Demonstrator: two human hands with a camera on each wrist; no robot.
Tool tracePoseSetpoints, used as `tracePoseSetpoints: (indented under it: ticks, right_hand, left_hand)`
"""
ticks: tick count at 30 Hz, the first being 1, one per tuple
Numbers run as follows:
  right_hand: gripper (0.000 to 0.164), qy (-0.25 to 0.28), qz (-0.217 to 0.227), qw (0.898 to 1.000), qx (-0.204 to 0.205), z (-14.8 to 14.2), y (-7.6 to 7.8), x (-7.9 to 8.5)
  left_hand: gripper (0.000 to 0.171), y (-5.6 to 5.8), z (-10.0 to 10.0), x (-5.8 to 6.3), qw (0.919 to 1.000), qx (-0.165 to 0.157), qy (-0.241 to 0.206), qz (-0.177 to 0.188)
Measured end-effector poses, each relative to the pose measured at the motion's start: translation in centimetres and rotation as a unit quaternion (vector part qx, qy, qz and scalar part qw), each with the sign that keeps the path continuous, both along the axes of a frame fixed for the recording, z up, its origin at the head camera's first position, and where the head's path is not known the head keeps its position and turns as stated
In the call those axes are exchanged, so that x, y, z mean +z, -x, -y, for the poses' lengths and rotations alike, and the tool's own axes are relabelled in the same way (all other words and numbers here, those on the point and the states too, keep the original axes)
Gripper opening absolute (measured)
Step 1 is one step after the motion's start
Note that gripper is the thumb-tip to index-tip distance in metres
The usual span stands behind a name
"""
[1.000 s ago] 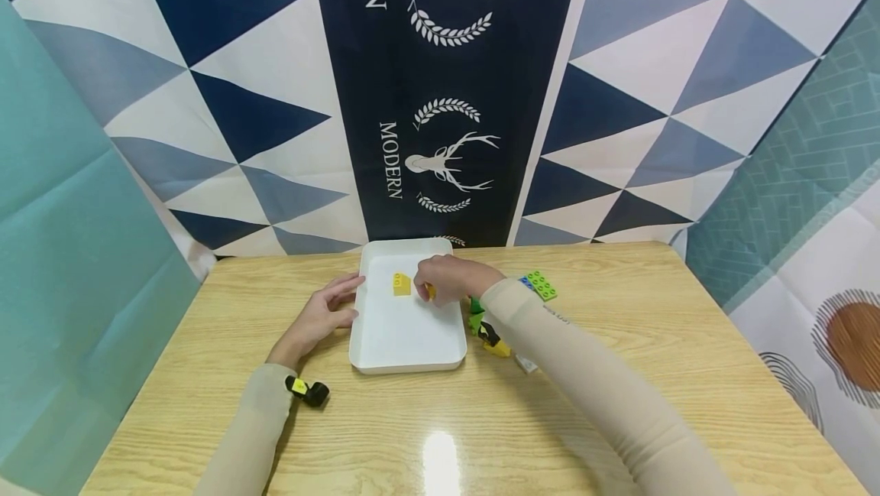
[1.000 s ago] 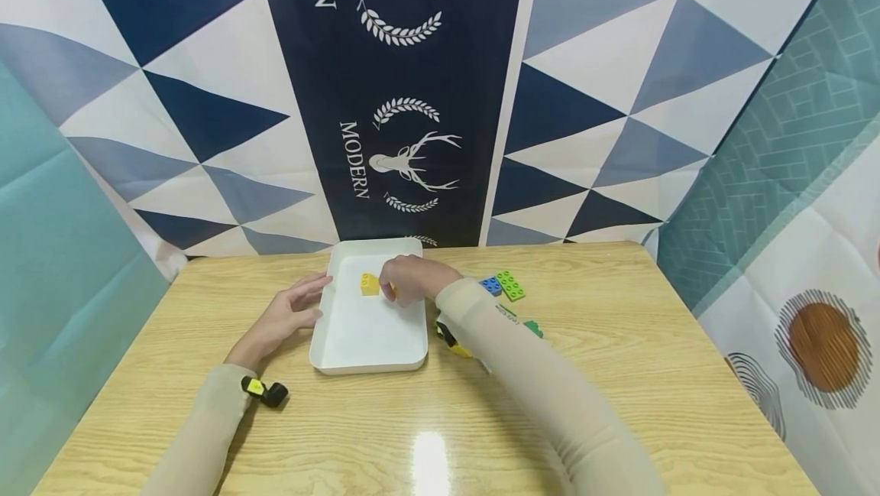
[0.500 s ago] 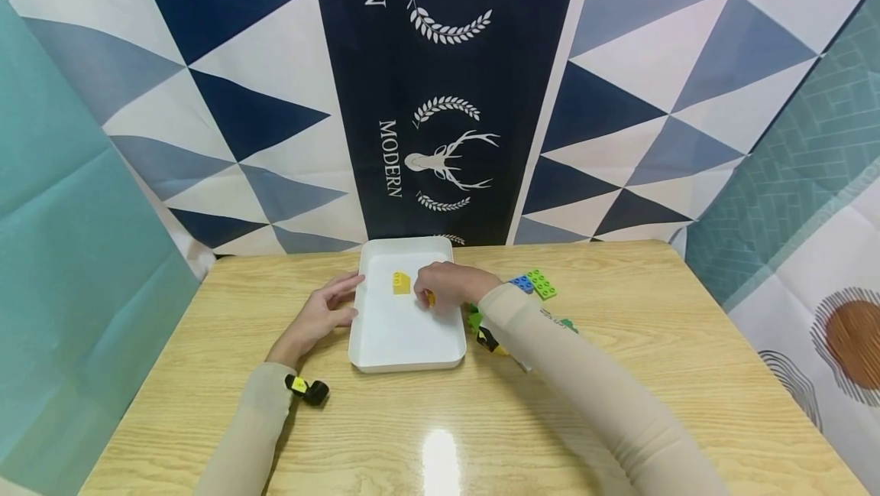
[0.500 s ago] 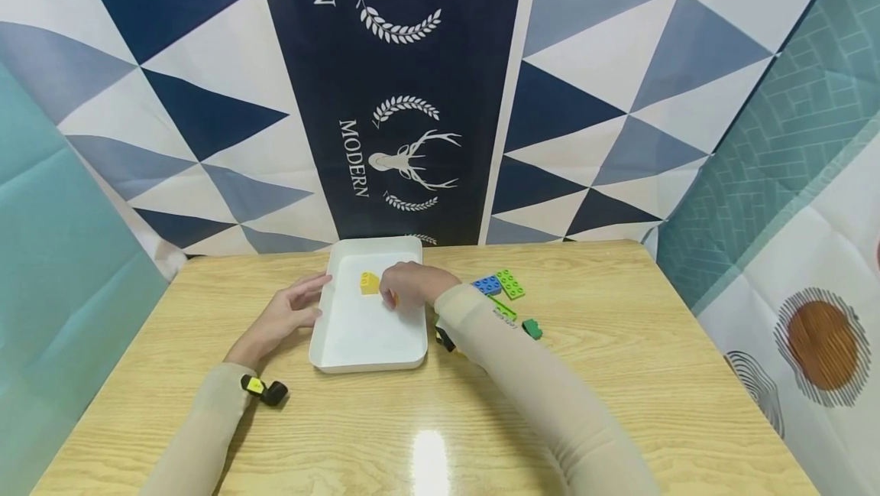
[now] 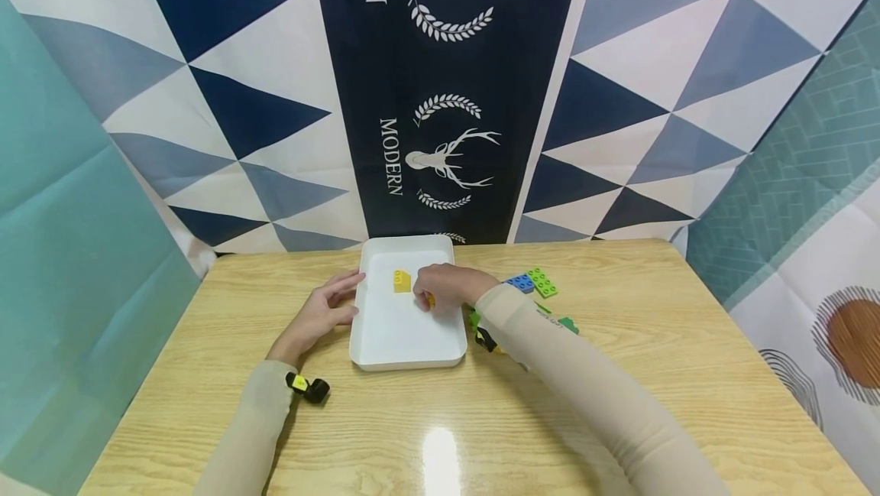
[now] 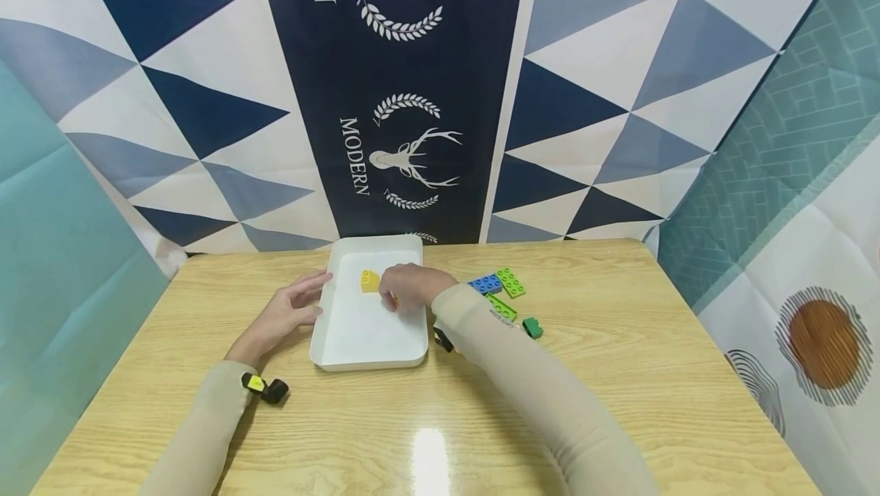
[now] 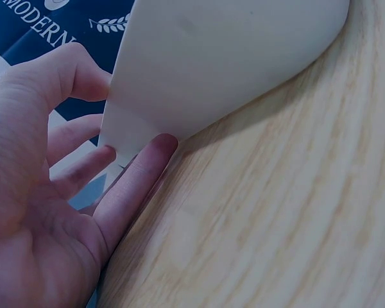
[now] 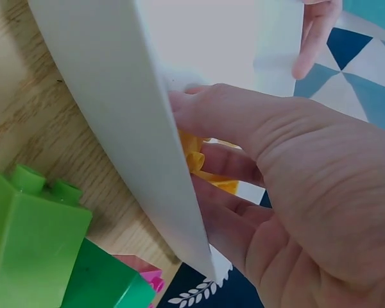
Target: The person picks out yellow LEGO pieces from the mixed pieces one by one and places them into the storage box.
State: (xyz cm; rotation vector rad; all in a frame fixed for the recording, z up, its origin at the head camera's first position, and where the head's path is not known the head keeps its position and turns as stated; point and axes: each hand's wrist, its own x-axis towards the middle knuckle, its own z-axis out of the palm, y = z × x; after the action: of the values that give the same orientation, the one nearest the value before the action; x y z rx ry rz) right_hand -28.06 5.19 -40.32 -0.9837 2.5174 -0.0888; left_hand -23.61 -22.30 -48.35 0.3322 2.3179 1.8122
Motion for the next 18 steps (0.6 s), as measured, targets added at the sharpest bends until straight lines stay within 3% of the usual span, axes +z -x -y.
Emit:
tracePoseSetpoints:
  ticks: [8, 18]
  right_hand:
    - [0.016, -0.028, -0.017, 0.999, 0.020, 0.35, -0.21, 0.06]
    - [0.017, -0.027, -0.008, 1.000, 0.006, 0.35, -0.38, 0.20]
  left_hand:
    - [0.067, -0.04, -0.02, 0.08, 1.0000, 0.000, 0.001, 0.003]
    - [0.066, -0.11, -0.01, 0.15, 1.0000, -0.005, -0.003, -0.002]
